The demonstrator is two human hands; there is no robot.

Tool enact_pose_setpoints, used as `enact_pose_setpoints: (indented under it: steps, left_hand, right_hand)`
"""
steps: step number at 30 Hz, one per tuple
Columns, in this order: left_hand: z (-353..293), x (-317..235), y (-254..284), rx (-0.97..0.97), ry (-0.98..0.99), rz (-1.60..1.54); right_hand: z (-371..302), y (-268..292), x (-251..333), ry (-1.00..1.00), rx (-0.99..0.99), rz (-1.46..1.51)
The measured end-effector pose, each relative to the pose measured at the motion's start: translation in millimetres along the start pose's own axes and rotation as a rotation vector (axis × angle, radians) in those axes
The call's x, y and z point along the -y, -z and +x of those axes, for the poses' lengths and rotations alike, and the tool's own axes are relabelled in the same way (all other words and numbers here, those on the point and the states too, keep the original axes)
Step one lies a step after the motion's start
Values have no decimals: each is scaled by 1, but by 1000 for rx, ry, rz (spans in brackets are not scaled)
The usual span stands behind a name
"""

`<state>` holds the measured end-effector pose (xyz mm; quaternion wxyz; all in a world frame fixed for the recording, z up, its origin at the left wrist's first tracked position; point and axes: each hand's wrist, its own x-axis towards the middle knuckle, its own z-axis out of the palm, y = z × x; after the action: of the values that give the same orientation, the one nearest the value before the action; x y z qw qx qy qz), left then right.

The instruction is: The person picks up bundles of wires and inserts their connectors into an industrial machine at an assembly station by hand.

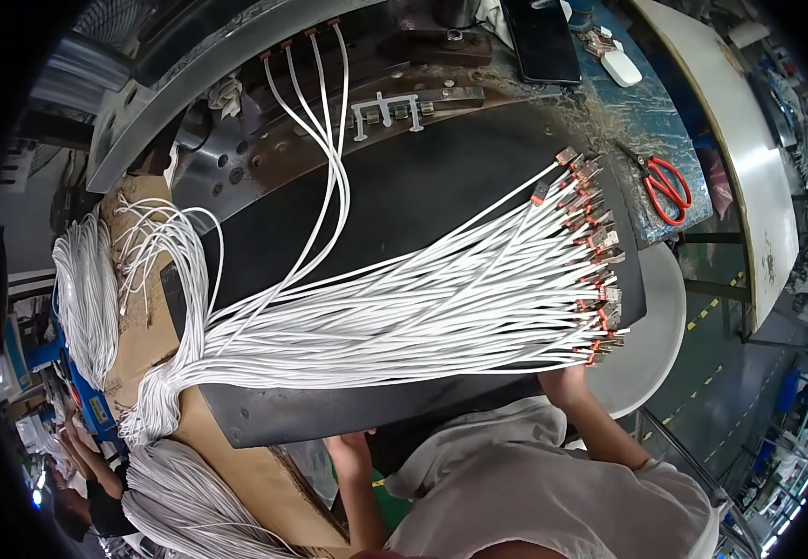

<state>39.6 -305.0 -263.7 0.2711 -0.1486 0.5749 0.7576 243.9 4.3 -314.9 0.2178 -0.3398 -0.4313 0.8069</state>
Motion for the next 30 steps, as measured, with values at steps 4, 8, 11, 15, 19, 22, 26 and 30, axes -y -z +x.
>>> enact_pose_setpoints:
  steps: [4,8,11,15,19,22,26,30]
  left_hand:
    - [3,3,-8,-94,-94,-9]
    - [-2,-11,-16,-115,-81,-9]
    - [-6,-26,-19,-85,-68,4]
    - [-8,-32,-18,-37,-67,9]
    - [-8,-38,-15,49,-89,301]
    - [0,-40,-17,298,-129,844]
    - [20,24,-39,364,-893,1518]
    - [16,11,-76,619,-477,1736]
  right_hand:
    - [4,-19,13,-247,-23,425]
    - [2,-7,6,-226,122,126]
    - [4,-12,7,-282,115,350]
    - [11,-16,12,-280,205,408]
    - [13,-17,16,-215,344,92]
    - [18,-64,63,-177,561,-543]
    - [21,-104,54,329,754,-1404]
    - [38,-121,45,533,950,-1344]
